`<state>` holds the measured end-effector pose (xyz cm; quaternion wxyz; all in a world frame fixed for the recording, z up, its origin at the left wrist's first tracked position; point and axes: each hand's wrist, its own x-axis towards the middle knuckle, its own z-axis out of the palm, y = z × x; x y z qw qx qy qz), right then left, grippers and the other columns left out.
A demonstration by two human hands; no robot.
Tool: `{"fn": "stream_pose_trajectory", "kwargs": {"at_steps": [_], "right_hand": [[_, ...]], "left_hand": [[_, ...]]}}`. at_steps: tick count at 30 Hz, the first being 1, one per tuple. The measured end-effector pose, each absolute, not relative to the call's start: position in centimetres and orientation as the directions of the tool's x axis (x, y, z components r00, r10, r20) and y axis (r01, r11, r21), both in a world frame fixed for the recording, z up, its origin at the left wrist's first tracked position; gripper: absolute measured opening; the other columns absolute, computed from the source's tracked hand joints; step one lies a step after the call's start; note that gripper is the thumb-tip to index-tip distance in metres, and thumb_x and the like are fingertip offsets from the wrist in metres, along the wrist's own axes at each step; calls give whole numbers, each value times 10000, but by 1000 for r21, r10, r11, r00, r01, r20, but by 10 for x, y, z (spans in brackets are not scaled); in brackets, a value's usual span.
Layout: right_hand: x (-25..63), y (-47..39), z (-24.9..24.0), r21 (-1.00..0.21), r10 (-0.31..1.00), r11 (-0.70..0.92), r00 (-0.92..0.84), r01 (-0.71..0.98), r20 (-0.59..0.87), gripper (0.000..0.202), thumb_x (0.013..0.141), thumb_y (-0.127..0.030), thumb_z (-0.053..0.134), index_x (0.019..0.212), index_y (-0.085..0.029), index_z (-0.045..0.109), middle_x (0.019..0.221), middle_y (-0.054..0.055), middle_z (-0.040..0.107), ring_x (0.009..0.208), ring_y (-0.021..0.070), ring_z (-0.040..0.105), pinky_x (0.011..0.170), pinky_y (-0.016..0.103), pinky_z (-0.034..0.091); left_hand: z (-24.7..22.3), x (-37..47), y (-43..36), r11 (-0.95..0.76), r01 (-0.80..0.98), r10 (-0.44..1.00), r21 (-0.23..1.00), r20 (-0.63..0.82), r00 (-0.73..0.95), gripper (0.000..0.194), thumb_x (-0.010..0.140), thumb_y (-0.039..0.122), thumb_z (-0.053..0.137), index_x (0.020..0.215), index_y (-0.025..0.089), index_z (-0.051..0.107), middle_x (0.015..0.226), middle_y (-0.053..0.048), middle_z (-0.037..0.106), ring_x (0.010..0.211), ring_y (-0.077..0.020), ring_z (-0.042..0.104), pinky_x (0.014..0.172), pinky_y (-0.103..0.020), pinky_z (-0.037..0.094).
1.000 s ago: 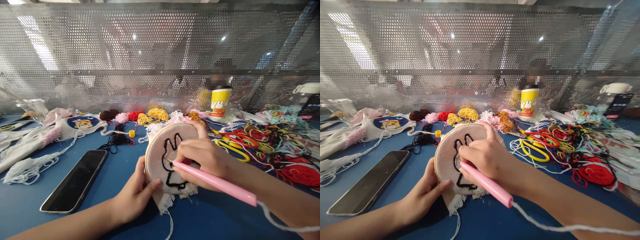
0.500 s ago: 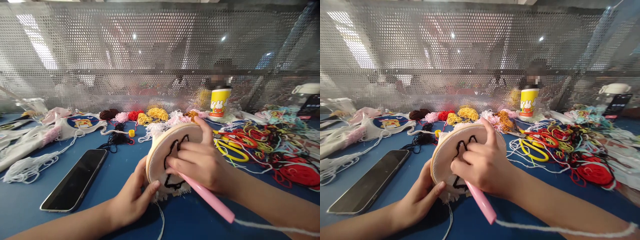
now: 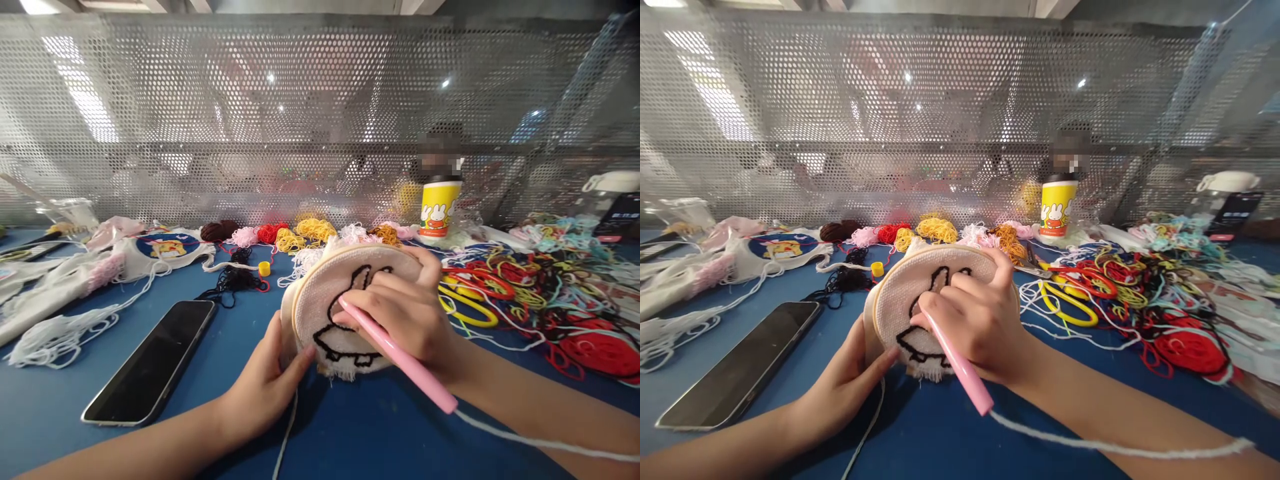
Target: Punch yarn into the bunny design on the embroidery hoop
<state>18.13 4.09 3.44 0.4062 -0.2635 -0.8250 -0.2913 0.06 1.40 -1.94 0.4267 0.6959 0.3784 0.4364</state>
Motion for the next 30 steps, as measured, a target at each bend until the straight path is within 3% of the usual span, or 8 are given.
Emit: {"fn": "stream_pose_trajectory", "kwargs": {"at_steps": [6,15,30], "right_hand": [[180,40,39,8,386,800,-524,600,759,31,732,-179,525,728,-200,503,563,-88,566,549,67,528,981,448,75],[184,32,50,-215,461,854,-500,474,733,116,648,-117,508,615,-190,424,514,-88,524,442,46,464,985,470,130],[185,32,53,-272,470,865,-489,422,735,131,611,-99,482,565,-184,393,469,-93,449,418,46,426,961,501,155]], "left_hand": [[-16,2,13,-412,204,880,888,330,342,439,826,220,391,1231,234,223,1265,-49,370,1209,-193,266,1015,-342,227],[-15,2,14,-460,254,864,851,363,349,555,829,214,368,1294,192,66,1347,-100,221,1267,-224,107,1050,-373,109],[-17,1,13,-459,250,866,852,367,339,560,825,210,373,1298,198,72,1348,-95,222,1265,-226,114,1049,-377,103]]}}
